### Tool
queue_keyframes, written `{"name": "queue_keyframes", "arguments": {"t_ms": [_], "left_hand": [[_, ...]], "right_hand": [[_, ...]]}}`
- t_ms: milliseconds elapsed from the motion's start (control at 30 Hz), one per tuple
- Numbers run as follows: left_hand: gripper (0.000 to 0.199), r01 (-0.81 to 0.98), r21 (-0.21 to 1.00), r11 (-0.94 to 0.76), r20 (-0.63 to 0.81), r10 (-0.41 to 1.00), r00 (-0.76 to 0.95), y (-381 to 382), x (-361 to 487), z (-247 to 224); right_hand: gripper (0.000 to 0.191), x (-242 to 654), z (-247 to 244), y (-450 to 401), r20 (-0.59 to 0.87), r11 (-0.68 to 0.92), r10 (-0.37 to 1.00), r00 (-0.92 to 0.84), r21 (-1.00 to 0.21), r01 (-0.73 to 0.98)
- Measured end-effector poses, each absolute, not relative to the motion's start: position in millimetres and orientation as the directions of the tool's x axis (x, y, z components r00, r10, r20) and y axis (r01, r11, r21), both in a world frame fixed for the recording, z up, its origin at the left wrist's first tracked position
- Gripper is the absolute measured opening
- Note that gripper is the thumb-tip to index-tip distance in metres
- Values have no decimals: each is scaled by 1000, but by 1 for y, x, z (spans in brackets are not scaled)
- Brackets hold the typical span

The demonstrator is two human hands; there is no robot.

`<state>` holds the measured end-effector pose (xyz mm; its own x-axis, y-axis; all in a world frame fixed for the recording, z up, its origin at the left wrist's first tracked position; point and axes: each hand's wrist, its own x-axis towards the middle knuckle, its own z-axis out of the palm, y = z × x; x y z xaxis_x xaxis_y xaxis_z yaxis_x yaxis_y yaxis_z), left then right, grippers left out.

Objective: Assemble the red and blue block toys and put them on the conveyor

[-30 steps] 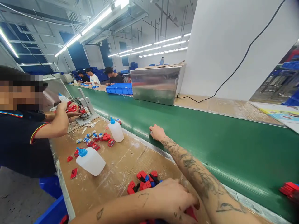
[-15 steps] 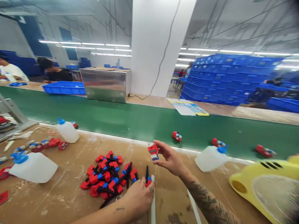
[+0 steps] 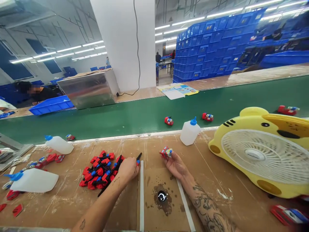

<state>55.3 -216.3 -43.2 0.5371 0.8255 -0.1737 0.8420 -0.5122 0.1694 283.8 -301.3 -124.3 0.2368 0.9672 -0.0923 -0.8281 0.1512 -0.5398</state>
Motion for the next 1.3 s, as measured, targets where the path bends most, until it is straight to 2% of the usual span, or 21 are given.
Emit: {"name": "queue_keyframes", "arguments": {"t_ms": [133, 233, 300, 333, 400, 467, 533, 633, 767, 900, 1000, 1133, 1233, 1300], "left_hand": [[22, 787, 320, -527, -189, 779, 598, -218, 54, -32], [34, 614, 617, -492, -135, 703, 699, -240, 47, -32], [36, 428, 732, -530, 6, 633, 774, -261, 41, -32], [35, 343, 721, -602, 85, 569, 818, -271, 40, -31], [35, 206, 571, -795, 193, 374, 907, -286, 40, -25], [37, 61, 383, -922, 201, 148, 968, -296, 43, -18], [35, -61, 231, -971, 151, -26, 988, -300, 49, -11], [25, -154, 107, -982, 81, -145, 986, -302, 58, -5], [20, -177, 47, -983, 33, -176, 984, -305, 66, -4], [26, -161, 89, -983, 1, -161, 987, -306, 67, -3], [38, -65, 242, -968, 9, -65, 998, -303, 62, -4], [40, 156, 604, -782, 79, 253, 964, -292, 49, -15], [32, 254, 844, -472, 88, 591, 802, -283, 46, -27], [33, 205, 944, -259, 65, 754, 653, -278, 52, -34]], "right_hand": [[40, 293, -119, -300, -85, 131, 978, 189, -456, -880], [43, 295, -116, -299, -88, 115, 982, 168, -425, -898], [43, 293, -116, -299, -95, 100, 984, 151, -407, -908], [43, 292, -117, -299, -100, 94, 984, 146, -398, -912], [40, 291, -118, -298, -110, 89, 984, 141, -384, -919], [37, 291, -118, -297, -117, 89, 983, 143, -377, -922], [36, 291, -117, -297, -116, 91, 983, 145, -379, -921], [38, 291, -115, -298, -103, 95, 984, 146, -394, -914], [39, 289, -113, -299, -82, 97, 986, 144, -414, -905], [40, 287, -111, -300, -78, 96, 987, 142, -427, -899], [44, 286, -107, -303, -60, 91, 990, 130, -443, -892], [50, 281, -102, -309, -21, 42, 998, 59, -478, -878], [53, 276, -102, -311, -21, 12, 999, 26, -507, -862], [53, 273, -105, -312, -37, 4, 999, 28, -525, -851]]}}
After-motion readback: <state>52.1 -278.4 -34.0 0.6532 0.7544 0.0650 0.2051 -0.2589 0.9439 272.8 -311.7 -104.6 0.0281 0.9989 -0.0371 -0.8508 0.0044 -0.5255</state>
